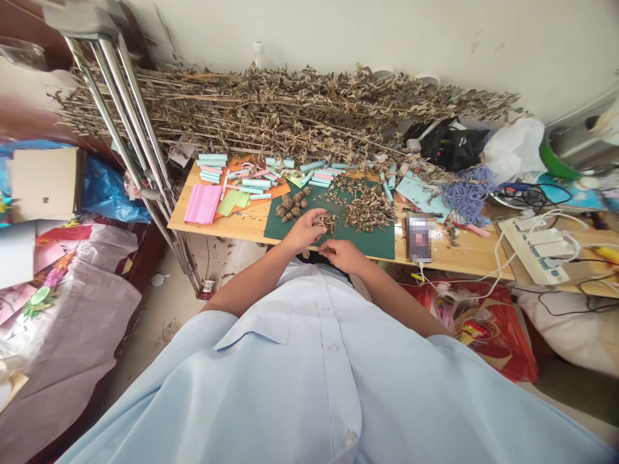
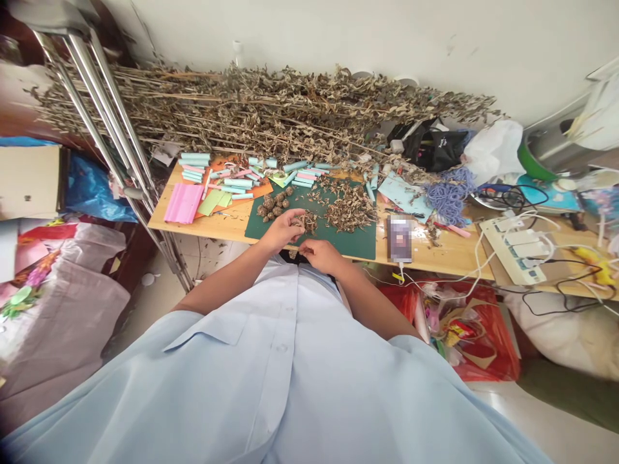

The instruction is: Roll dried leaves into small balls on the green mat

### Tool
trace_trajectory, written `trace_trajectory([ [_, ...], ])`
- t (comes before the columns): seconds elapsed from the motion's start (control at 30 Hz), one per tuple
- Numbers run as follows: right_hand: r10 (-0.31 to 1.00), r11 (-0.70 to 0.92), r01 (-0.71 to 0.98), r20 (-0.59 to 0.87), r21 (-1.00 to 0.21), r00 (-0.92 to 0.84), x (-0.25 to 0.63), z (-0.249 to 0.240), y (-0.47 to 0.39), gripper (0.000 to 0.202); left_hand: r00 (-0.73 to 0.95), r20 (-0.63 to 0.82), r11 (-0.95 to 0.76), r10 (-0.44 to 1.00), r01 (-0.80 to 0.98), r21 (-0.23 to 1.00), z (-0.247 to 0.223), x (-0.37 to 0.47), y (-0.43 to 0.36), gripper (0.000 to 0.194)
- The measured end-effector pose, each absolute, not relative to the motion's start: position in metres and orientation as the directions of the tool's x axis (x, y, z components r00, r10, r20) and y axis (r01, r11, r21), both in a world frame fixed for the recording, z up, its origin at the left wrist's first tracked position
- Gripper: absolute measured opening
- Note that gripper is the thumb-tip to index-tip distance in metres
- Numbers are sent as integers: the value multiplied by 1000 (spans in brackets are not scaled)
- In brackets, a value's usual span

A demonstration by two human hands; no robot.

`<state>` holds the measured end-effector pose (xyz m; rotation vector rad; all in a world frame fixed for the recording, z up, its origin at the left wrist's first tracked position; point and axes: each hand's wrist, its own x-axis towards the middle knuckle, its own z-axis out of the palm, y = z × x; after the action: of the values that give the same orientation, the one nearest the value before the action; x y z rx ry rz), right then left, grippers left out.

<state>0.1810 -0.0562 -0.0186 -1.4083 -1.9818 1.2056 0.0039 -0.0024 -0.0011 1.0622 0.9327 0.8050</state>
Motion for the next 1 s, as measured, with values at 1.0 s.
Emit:
trace_trajectory([
  [1.0, 990, 21, 308, 64, -951, 128, 172, -11, -9, 32, 416, -305, 412, 857, -196, 890, -2, 5, -3, 28],
])
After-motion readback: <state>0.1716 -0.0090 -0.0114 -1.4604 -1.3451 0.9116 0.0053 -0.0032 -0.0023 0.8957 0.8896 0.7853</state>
